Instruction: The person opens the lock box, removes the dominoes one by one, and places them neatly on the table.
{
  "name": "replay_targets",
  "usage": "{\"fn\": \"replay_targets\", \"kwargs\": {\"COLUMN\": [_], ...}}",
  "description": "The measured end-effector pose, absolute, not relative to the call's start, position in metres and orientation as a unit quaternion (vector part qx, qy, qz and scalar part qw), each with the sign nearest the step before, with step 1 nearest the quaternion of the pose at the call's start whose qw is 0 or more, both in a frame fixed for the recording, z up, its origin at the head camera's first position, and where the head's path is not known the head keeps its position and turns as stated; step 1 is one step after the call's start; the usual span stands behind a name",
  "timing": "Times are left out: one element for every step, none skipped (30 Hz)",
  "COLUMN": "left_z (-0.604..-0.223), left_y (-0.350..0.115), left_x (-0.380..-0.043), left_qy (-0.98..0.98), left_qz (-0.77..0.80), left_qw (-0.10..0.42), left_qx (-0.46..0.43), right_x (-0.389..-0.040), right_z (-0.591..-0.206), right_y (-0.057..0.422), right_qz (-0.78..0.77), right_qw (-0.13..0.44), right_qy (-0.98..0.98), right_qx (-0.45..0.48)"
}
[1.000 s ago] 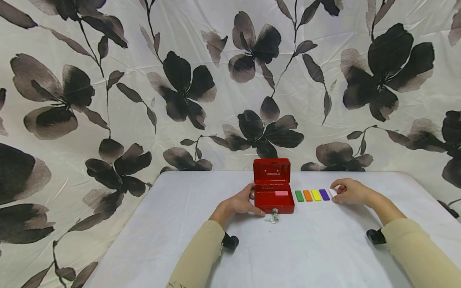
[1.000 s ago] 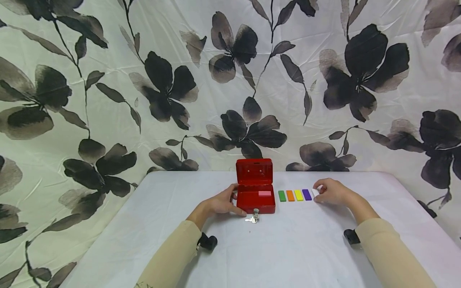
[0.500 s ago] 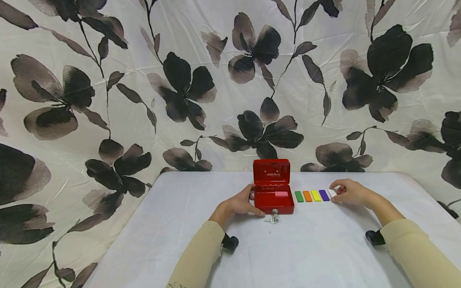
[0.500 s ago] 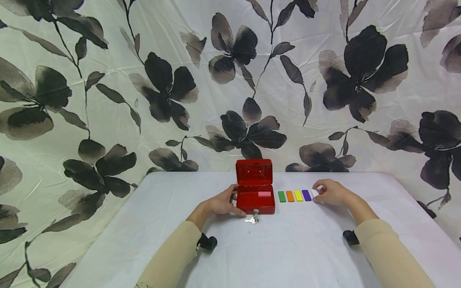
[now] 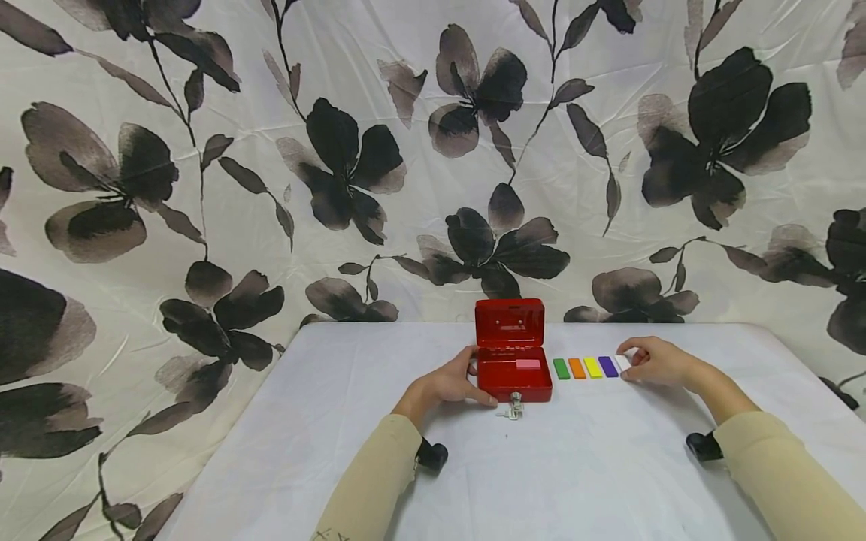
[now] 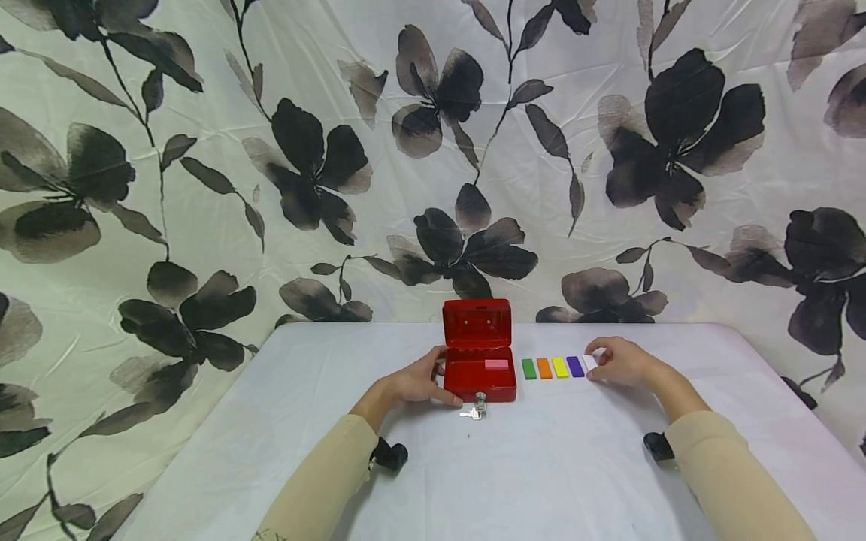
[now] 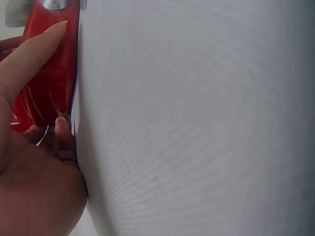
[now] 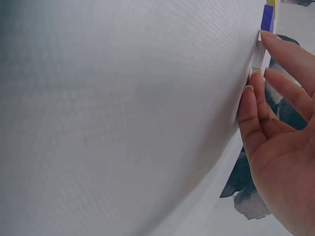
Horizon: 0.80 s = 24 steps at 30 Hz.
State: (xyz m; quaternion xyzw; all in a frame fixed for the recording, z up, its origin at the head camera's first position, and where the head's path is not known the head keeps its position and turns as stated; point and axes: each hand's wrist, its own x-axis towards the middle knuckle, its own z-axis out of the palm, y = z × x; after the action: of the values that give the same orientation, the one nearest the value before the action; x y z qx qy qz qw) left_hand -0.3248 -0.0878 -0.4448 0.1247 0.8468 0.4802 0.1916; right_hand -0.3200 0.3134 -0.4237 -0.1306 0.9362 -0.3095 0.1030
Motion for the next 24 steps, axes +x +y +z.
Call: {"fn": "replay_targets", "kwargs": {"left_z": [-0.445,-0.445,-0.444,-0.444,-0.444,-0.444,-0.444,-0.444,-0.444,-0.445,-0.445,-0.445,-0.445,-0.445,-0.444,-0.444,-0.444,-0.444,-0.444,-0.444,-0.444,-0.444,-0.444,-0.444], "left_y": [-0.088,-0.088,-0.088,-0.088,-0.088,-0.088,-0.088,-0.088,-0.088,-0.088,-0.088,-0.088,-0.088,-0.088,-0.088,-0.088,-0.089,-0.089,-0.089,-0.089,-0.089,-0.089,-0.089,-0.089], "left_x": [-0.325,-0.325,-0.325,-0.325,-0.325,-0.325,-0.325,-0.325,-0.325,-0.325,-0.325,-0.325,-0.324,-0.324,-0.324,-0.324,-0.324,-0.324,-0.323,-0.323,-0.323,-0.323,-0.323,-0.323], "left_qy": [0.848,0.848,0.849,0.849,0.849,0.849,0.849,0.849,0.849,0.849,0.848,0.847,0.848,0.848,0.848,0.847,0.848,0.849,0.850,0.850,0.852,0.853,0.854,0.855], "left_qz": [0.479,0.478,0.477,0.477,0.476,0.476,0.476,0.477,0.476,0.477,0.477,0.478,0.477,0.478,0.477,0.478,0.477,0.475,0.474,0.473,0.471,0.469,0.468,0.467], "left_qw": [0.191,0.191,0.192,0.192,0.192,0.192,0.192,0.193,0.193,0.193,0.193,0.194,0.193,0.193,0.193,0.193,0.193,0.193,0.193,0.193,0.192,0.192,0.191,0.190], "left_qx": [0.125,0.124,0.124,0.124,0.124,0.124,0.125,0.124,0.125,0.125,0.125,0.127,0.126,0.126,0.127,0.127,0.126,0.126,0.125,0.125,0.124,0.124,0.123,0.124], "right_x": [-0.319,-0.319,-0.319,-0.318,-0.318,-0.317,-0.316,-0.315,-0.314,-0.313,-0.313,-0.312,-0.311,-0.310,-0.309,-0.308,-0.307,-0.305,-0.303,-0.302,-0.300,-0.299,-0.298,-0.297], "right_z": [-0.423,-0.423,-0.422,-0.422,-0.421,-0.420,-0.419,-0.418,-0.418,-0.417,-0.416,-0.416,-0.415,-0.414,-0.413,-0.412,-0.411,-0.409,-0.408,-0.406,-0.405,-0.403,-0.402,-0.400], "right_y": [0.313,0.313,0.313,0.313,0.313,0.313,0.313,0.313,0.313,0.313,0.314,0.314,0.314,0.314,0.314,0.314,0.313,0.312,0.311,0.310,0.308,0.307,0.304,0.302], "right_qz": [-0.311,-0.310,-0.309,-0.307,-0.303,-0.299,-0.294,-0.287,-0.280,-0.274,-0.266,-0.260,-0.253,-0.249,-0.245,-0.241,-0.237,-0.234,-0.232,-0.230,-0.228,-0.226,-0.226,-0.226], "right_qw": [0.103,0.103,0.103,0.103,0.104,0.105,0.105,0.106,0.106,0.106,0.107,0.108,0.109,0.110,0.108,0.106,0.102,0.096,0.089,0.079,0.068,0.058,0.047,0.036], "right_qy": [0.936,0.935,0.936,0.936,0.937,0.938,0.939,0.941,0.942,0.944,0.945,0.946,0.947,0.948,0.949,0.949,0.950,0.950,0.950,0.950,0.949,0.948,0.947,0.946], "right_qx": [-0.132,-0.134,-0.135,-0.138,-0.139,-0.141,-0.143,-0.144,-0.149,-0.153,-0.157,-0.160,-0.163,-0.164,-0.168,-0.173,-0.178,-0.182,-0.188,-0.196,-0.206,-0.214,-0.222,-0.229]}}
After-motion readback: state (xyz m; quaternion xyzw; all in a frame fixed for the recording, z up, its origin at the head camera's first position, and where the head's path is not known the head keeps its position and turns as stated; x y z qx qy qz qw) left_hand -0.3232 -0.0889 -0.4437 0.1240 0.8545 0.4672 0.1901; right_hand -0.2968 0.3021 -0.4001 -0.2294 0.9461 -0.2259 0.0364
